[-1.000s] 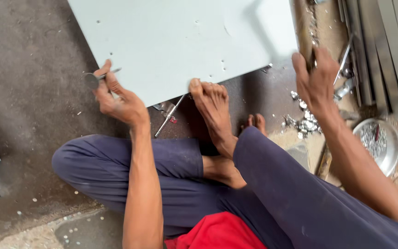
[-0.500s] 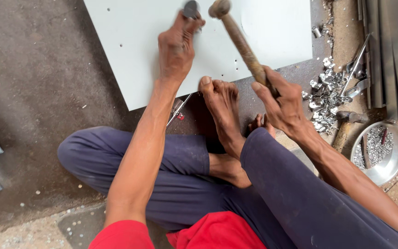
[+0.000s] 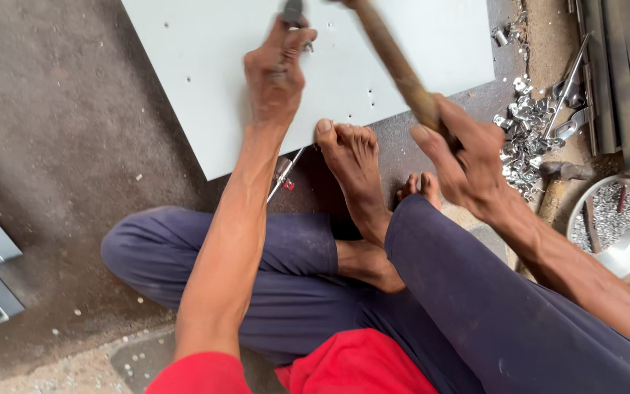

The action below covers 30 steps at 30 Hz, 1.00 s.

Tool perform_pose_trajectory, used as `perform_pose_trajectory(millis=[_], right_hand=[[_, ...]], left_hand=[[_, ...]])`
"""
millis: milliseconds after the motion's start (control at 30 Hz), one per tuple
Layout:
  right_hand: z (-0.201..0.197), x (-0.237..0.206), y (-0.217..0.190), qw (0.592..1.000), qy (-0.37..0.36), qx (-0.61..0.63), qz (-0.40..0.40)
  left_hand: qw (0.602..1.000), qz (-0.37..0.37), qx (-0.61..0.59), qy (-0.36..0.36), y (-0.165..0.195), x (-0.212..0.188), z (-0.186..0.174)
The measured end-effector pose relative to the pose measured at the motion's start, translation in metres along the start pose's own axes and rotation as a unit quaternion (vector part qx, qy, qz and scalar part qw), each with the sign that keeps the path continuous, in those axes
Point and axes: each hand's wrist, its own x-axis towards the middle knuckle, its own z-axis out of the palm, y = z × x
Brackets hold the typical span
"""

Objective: The person sits on the floor assembling metal boxes by attaching latches and handles. They use a hammer to drive nails into the metal frames and a screwdriver to secure the hardware components.

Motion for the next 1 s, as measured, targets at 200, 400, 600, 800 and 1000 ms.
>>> perform_pose_trajectory(millis=[200,400,600,800,1000], right_hand=[[0.003,0.004,-0.003,0.996,-0.058,-0.005,0.073],[-0.008,0.007,-0.015,0.996,0.071,0.036,-0.035],[-0.021,0.002,-0.020,0.990,0.117,0.045,-0.067],[-0.011,-0.001,-0.012,0.999,0.030,0.025,0.023],[0.005,-0.008,0.003,0.996,0.078,0.025,-0.030]], left_hand=[[0.998,-0.057,0.025,0.008,0.008,0.010,-0.002],[0.999,0.014,-0.033,-0.018,0.009,0.022,0.013],[0.996,-0.018,0.057,-0.069,0.003,0.013,0.021],[0.997,0.047,0.053,-0.043,0.006,0.013,0.020],[0.998,-0.005,-0.009,-0.065,0.005,0.014,0.021]])
